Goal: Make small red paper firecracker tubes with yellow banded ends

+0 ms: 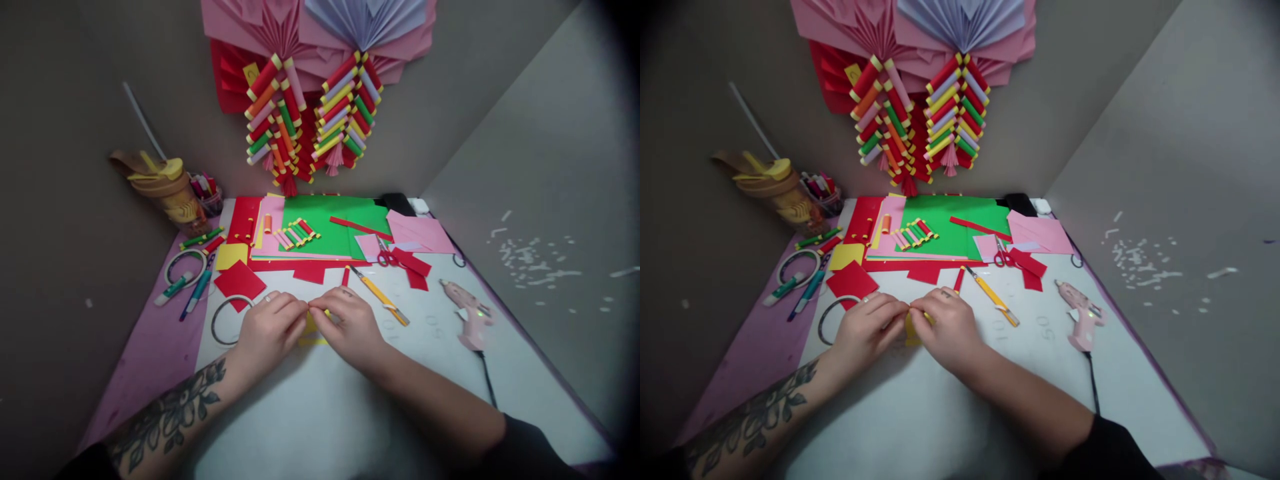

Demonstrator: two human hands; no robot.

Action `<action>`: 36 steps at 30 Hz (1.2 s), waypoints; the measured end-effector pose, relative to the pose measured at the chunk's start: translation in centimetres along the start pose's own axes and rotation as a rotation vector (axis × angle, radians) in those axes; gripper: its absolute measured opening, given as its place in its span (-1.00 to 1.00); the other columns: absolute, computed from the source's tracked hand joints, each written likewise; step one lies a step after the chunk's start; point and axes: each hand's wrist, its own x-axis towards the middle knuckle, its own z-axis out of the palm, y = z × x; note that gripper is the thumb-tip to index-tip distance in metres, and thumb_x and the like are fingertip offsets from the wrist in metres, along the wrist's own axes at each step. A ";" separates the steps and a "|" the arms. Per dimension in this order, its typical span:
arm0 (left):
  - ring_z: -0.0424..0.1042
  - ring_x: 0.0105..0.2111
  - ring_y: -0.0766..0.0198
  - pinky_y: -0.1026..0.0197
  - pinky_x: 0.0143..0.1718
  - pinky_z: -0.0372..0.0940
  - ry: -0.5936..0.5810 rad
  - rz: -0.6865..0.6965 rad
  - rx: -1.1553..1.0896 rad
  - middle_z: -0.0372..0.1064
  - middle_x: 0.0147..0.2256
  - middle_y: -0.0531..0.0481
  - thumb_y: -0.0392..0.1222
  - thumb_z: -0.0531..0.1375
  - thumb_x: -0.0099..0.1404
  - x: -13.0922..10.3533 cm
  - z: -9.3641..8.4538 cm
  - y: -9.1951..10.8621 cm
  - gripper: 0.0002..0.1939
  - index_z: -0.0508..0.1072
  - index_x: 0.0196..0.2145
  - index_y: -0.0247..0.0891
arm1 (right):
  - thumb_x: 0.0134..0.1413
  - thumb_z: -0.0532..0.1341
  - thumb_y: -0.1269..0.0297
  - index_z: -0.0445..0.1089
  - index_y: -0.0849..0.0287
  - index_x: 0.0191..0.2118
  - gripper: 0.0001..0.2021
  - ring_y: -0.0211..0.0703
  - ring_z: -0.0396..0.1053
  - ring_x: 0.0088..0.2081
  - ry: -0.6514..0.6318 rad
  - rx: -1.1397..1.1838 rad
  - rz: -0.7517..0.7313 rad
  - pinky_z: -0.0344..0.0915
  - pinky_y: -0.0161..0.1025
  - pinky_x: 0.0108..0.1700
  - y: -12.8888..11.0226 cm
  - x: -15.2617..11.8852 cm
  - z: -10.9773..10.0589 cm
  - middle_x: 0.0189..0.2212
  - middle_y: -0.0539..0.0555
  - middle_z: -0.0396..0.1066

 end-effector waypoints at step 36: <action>0.32 -0.45 0.37 0.34 -0.42 0.20 -0.189 -0.345 -0.460 0.33 -0.48 0.06 -0.34 0.04 0.18 1.2 -1.3 1.0 -0.85 0.36 -0.50 -0.27 | 0.02 0.06 0.51 0.38 0.09 -0.24 -0.76 -0.14 0.18 -0.32 -0.152 -0.220 -0.395 0.20 -0.23 -0.32 0.8 0.8 -1.4 -0.32 0.09 0.33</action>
